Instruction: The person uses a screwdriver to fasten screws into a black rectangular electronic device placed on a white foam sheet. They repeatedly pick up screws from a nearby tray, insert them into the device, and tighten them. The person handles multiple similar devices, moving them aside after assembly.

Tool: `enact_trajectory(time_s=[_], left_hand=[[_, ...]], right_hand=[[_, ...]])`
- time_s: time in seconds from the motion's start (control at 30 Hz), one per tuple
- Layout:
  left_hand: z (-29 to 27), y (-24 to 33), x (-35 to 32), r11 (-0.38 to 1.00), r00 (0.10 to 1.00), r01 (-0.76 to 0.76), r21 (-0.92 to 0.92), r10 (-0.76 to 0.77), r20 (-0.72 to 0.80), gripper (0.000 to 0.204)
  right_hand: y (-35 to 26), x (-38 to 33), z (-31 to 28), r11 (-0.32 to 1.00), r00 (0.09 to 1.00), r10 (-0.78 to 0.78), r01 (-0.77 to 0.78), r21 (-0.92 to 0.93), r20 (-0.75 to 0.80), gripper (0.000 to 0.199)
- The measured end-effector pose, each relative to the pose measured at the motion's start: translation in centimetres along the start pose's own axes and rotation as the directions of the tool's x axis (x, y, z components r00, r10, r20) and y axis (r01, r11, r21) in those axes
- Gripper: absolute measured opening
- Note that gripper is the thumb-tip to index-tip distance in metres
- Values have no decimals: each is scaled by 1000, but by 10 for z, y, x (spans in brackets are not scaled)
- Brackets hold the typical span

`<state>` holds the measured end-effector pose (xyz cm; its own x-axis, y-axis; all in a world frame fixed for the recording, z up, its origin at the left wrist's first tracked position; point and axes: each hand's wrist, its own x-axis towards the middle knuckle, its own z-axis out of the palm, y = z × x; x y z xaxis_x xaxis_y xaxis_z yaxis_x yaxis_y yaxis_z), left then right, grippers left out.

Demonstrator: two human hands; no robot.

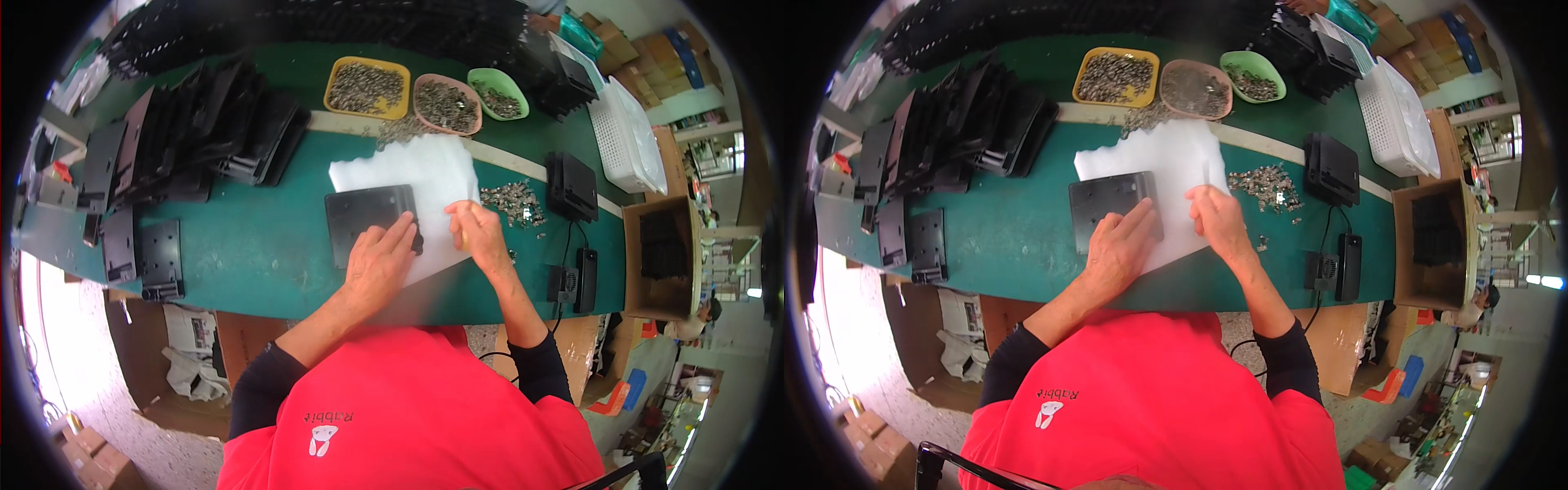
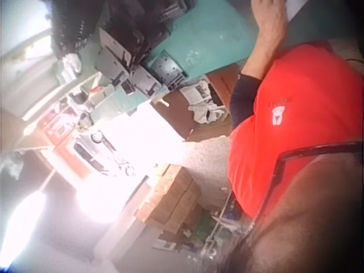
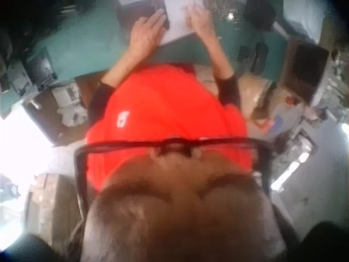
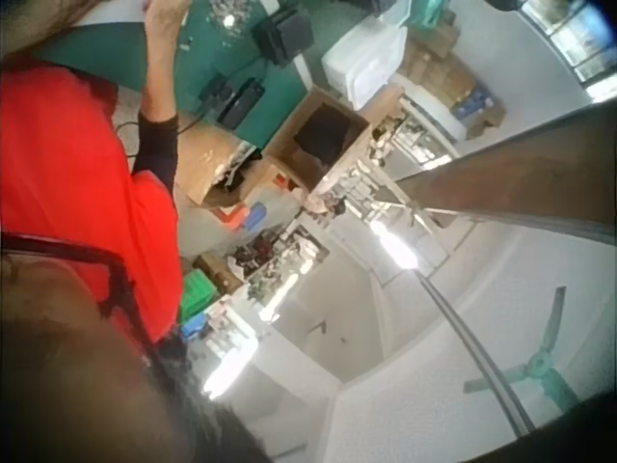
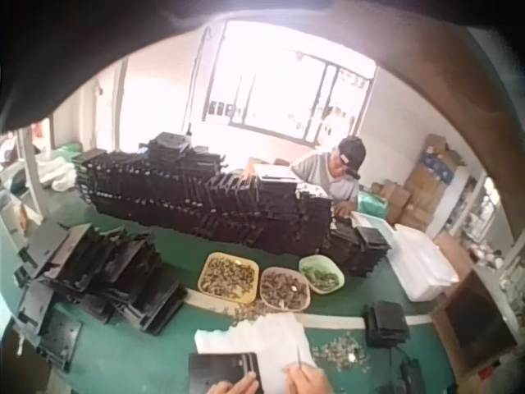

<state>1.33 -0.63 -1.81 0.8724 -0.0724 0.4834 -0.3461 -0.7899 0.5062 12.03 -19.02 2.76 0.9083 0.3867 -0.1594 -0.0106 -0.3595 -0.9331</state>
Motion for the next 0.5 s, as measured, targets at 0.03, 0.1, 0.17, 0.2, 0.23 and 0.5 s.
enact_trajectory(time_s=[0.03,0.1,0.17,0.2,0.23,0.5], left_hand=[[0,0,0,1000,1000,-14,20,14,4,50],[-3,0,4,998,999,-42,54,43,-5,49],[-1,1,3,996,999,-46,76,48,-19,47],[-4,5,6,999,998,-23,28,24,-52,46],[-12,10,13,1000,996,-2,-19,1,-84,45],[-77,38,77,876,974,42,-481,-142,-174,36]], right_hand=[[6,-1,0,995,1000,28,-27,-94,8,30],[19,1,3,981,995,-91,94,-169,29,29],[24,2,9,953,981,-191,195,-232,37,27],[23,2,11,957,985,-167,174,-231,53,26],[20,3,14,961,987,-145,156,-228,67,25],[-31,0,19,808,991,83,-129,575,104,29]])
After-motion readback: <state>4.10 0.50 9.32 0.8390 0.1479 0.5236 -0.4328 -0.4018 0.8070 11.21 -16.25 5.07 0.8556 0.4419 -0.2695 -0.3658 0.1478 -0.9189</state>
